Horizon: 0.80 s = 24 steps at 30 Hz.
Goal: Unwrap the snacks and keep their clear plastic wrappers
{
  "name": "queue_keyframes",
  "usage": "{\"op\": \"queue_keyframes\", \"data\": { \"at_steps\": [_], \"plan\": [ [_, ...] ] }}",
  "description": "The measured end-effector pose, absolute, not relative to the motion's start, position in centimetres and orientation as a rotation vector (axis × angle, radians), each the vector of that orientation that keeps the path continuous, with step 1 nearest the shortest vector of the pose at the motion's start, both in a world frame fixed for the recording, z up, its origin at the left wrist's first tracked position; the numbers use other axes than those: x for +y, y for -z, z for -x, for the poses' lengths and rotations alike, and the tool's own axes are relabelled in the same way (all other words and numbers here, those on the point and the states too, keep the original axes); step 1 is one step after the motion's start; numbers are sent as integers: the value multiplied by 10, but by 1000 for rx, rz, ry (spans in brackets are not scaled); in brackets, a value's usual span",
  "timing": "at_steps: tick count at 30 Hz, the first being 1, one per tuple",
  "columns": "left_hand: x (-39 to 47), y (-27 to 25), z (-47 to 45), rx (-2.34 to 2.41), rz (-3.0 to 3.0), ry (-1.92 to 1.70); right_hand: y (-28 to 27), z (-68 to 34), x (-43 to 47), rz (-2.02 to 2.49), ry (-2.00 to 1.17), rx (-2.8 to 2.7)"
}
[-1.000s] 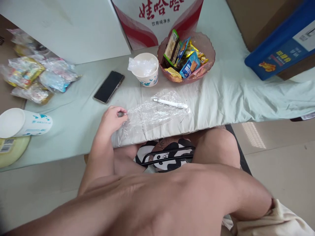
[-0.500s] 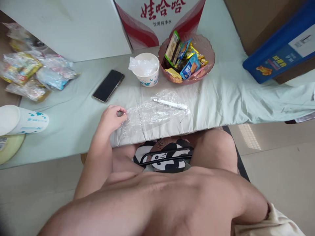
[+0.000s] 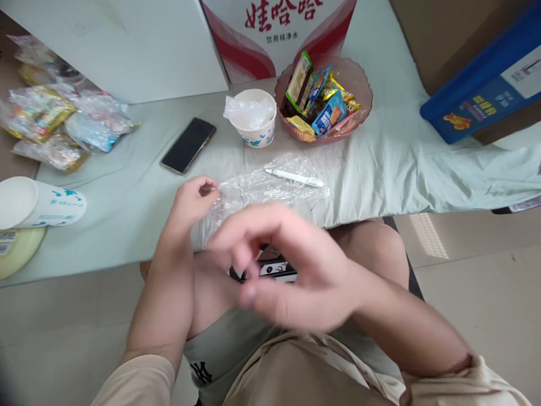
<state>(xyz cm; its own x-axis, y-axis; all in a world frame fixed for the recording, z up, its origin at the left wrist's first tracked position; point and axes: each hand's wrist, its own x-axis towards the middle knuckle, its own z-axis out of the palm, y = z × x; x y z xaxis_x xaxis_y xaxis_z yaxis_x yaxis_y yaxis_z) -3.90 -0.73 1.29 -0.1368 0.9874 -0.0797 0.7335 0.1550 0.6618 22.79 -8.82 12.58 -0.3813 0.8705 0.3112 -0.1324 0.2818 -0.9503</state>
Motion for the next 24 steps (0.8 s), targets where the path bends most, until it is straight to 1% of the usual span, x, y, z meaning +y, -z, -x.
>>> {"op": "queue_keyframes", "data": {
  "at_steps": [2, 6, 7, 9, 11, 15, 18, 20, 22, 24],
  "plan": [
    [-8, -16, 36, 1835, -1558, -776, -109, -229, -70, 719, -1240, -1609],
    [-10, -23, 29, 1605, -1430, -915, -78, -235, -31, 1140, -970, -1860],
    [-11, -24, 28, 1555, -1420, -919, -73, -236, -20, 1162, -901, -1957],
    [-13, -26, 25, 1474, -1415, -905, -67, -233, 3, 1071, -770, -2162],
    [-14, -27, 23, 1405, -1399, -868, -65, -225, 27, 971, -744, -2390],
    [-14, -26, 24, 1195, -1310, -885, -73, -206, 61, 1026, -1042, -2848],
    [-13, -27, 32, 1040, -1209, -976, -85, -201, 68, 1108, -1356, -2954],
    [-13, -31, 39, 971, -1107, -1075, -89, -203, 63, 1014, -1664, -2826],
    [-14, -37, 43, 917, -963, -1222, -86, -209, 51, 845, -1959, -2548],
    [-14, -43, 43, 877, -819, -1346, -75, -215, 37, 749, -2096, -2200]
  ]
}}
